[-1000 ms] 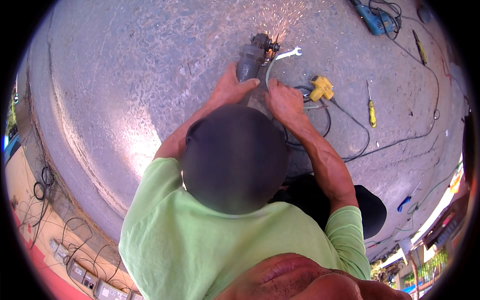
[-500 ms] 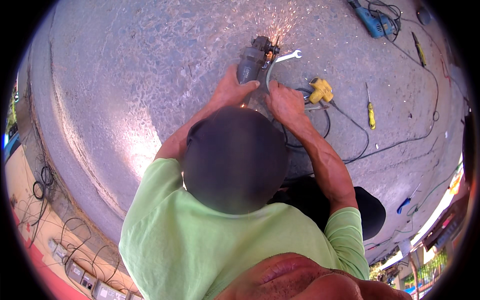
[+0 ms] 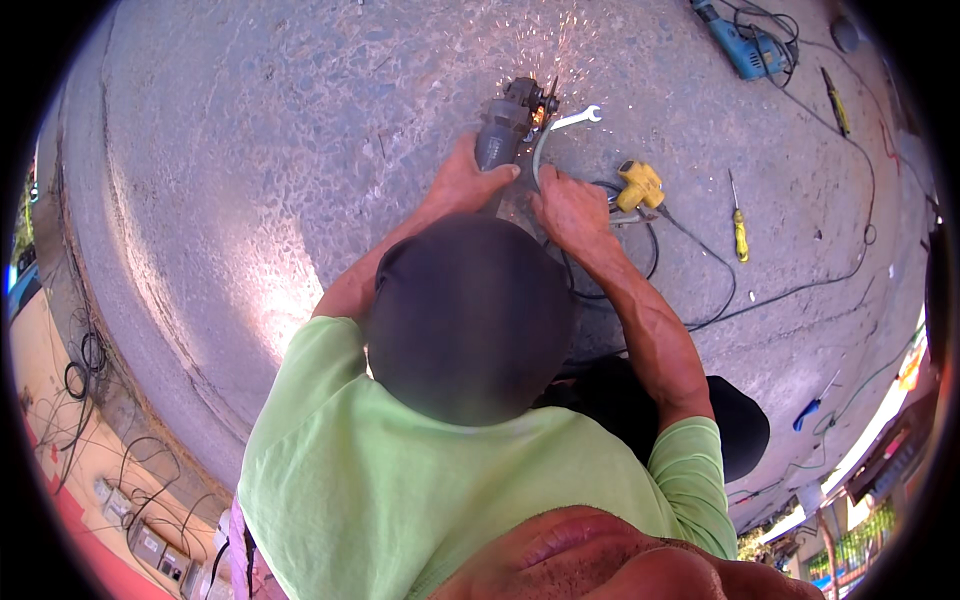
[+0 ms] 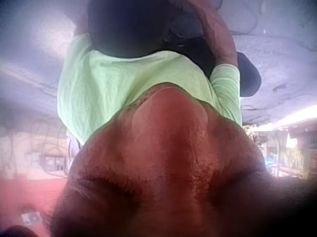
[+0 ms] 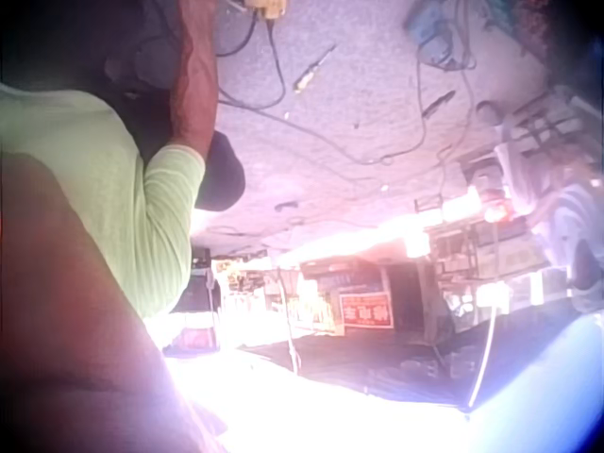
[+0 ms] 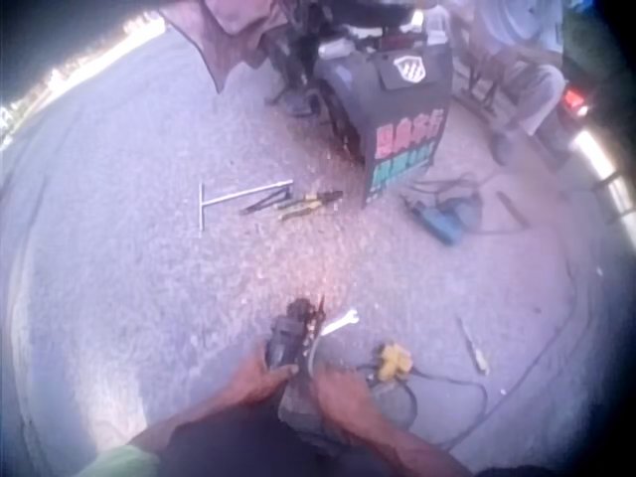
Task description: The person uses an angle grinder to smooth the edges of a metal bicycle fender piece. They then use a screwdriver and a wrench to assemble or adjust a metal bracket onto the fender while sitting on the ground.
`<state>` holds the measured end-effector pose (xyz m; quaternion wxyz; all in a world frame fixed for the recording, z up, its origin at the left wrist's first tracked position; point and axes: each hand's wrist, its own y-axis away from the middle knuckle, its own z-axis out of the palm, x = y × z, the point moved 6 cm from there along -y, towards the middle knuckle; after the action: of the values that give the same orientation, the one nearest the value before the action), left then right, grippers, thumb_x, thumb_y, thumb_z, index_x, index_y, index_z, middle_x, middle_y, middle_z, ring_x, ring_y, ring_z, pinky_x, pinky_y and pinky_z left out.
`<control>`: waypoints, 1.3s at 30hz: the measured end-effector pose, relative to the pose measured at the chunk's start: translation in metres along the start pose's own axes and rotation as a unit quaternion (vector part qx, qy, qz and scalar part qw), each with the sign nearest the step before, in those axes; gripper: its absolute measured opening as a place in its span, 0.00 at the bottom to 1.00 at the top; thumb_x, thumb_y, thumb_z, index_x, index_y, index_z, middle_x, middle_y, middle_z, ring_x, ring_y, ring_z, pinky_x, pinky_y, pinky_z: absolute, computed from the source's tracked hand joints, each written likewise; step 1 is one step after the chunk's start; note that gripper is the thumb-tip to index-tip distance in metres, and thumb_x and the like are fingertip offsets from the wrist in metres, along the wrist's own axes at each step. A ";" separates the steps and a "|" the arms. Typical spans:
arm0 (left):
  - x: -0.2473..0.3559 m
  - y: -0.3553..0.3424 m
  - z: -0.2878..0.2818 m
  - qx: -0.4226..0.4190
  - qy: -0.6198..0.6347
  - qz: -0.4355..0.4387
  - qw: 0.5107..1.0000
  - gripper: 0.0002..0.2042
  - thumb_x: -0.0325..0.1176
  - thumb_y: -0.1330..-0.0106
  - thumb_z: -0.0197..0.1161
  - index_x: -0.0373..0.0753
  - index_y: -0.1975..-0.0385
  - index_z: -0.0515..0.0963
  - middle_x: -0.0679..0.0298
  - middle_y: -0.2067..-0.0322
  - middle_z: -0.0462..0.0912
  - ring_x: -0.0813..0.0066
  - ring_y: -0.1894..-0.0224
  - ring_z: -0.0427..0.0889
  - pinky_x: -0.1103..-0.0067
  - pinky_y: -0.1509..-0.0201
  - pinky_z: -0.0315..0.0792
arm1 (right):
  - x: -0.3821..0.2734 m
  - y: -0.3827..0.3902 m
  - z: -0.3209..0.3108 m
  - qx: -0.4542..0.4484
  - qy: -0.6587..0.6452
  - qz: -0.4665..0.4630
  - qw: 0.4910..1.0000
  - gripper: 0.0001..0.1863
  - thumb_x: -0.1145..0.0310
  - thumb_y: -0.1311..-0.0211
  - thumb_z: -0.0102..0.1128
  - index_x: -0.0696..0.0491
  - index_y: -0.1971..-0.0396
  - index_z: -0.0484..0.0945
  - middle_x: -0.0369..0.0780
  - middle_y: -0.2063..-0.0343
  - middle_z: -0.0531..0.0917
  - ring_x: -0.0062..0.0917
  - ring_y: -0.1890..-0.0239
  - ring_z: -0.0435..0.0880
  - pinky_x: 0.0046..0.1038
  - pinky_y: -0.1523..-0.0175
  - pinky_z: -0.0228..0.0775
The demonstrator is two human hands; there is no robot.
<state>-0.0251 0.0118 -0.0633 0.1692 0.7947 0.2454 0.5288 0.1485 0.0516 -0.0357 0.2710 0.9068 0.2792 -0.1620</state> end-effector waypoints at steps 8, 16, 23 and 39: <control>0.013 0.011 -0.002 -0.005 0.021 0.000 1.000 0.36 0.44 0.43 0.76 0.27 0.41 0.69 0.48 0.53 0.81 0.62 0.49 0.80 0.69 0.43 0.72 | 0.002 0.001 -0.001 -0.018 0.004 0.009 1.000 0.18 0.58 0.35 0.63 0.58 0.59 0.75 0.50 0.63 0.86 0.49 0.60 0.87 0.49 0.56 0.78; -0.001 0.007 0.002 0.004 0.035 0.006 0.999 0.37 0.45 0.43 0.76 0.27 0.41 0.69 0.49 0.53 0.81 0.63 0.50 0.80 0.69 0.44 0.73 | -0.001 0.002 -0.007 -0.021 -0.003 0.010 1.000 0.18 0.57 0.35 0.63 0.59 0.60 0.75 0.51 0.62 0.86 0.49 0.60 0.86 0.49 0.55 0.77; -0.001 0.007 0.002 0.004 0.027 -0.002 1.000 0.37 0.45 0.44 0.76 0.27 0.40 0.68 0.49 0.54 0.81 0.63 0.50 0.81 0.69 0.44 0.73 | -0.001 0.002 -0.009 -0.018 0.002 0.018 1.000 0.18 0.56 0.35 0.62 0.58 0.60 0.75 0.51 0.63 0.86 0.50 0.60 0.86 0.50 0.55 0.76; -0.001 0.007 0.004 0.013 0.031 0.019 0.999 0.33 0.45 0.42 0.73 0.29 0.43 0.69 0.46 0.54 0.82 0.57 0.50 0.82 0.66 0.44 0.73 | 0.000 -0.001 -0.016 -0.029 -0.002 0.011 1.000 0.19 0.56 0.34 0.61 0.59 0.59 0.75 0.54 0.67 0.86 0.51 0.60 0.86 0.50 0.55 0.76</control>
<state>-0.0207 0.0055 -0.0619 0.1409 0.7849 0.2424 0.5526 0.1501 0.0613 -0.0231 0.2990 0.9015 0.2731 -0.1524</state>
